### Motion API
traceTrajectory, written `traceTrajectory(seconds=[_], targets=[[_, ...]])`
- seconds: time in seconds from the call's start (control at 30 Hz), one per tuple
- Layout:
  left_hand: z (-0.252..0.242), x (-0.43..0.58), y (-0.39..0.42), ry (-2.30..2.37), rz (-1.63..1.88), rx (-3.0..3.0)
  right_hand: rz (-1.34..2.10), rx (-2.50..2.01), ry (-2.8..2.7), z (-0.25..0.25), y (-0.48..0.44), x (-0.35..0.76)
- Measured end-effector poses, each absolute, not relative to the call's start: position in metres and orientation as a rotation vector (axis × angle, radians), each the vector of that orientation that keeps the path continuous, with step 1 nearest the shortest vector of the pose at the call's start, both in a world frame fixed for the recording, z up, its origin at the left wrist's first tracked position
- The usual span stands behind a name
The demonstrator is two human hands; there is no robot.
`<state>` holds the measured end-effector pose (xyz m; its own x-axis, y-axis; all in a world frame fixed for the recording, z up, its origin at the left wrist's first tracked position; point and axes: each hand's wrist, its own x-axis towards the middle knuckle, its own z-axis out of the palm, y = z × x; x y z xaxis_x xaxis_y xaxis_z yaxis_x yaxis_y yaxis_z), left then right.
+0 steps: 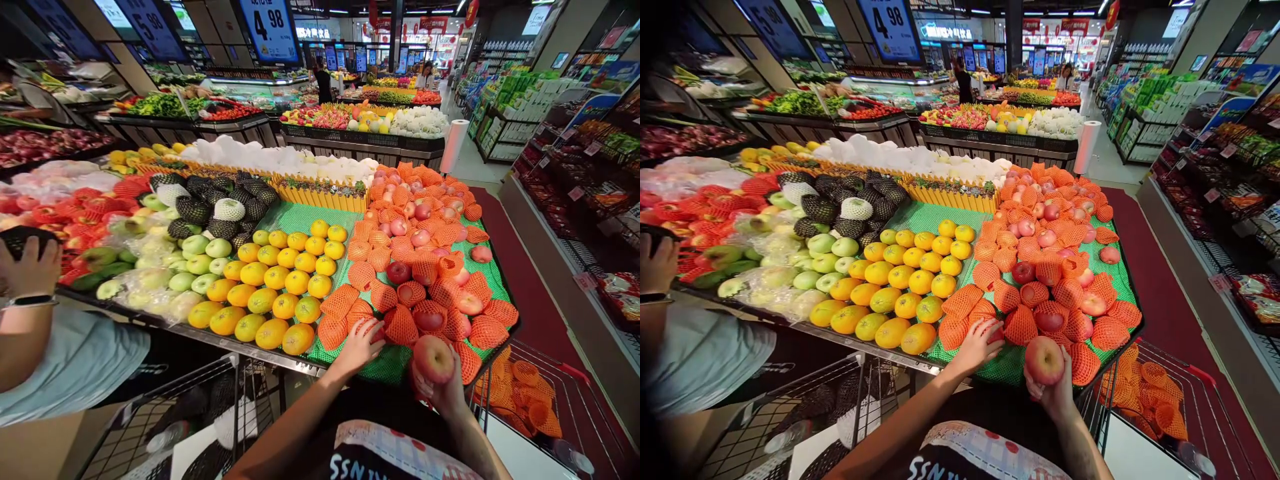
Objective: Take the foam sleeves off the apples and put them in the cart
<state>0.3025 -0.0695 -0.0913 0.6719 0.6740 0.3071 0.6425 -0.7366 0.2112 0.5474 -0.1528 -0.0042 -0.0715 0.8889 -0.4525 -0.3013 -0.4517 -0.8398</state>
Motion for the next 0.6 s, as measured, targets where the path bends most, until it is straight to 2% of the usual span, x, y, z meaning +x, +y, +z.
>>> traceTrajectory(seconds=[0.1,0.2,0.4,0.6], targets=[[-0.078,0.291,-0.063,1.205,0.76,2.684,1.709,-1.195,-0.52,-0.003,-0.154,0.55],[-0.066,0.278,-0.051,1.279,1.006,2.591,1.704,-1.184,-0.577,-0.013,-0.158,0.556],[-0.049,0.249,-0.017,1.341,1.235,2.356,1.313,-1.345,-1.402,-0.033,-0.147,0.544],[-0.047,0.24,-0.008,1.448,1.264,2.172,1.213,-1.582,-1.967,-0.052,-0.123,0.504]])
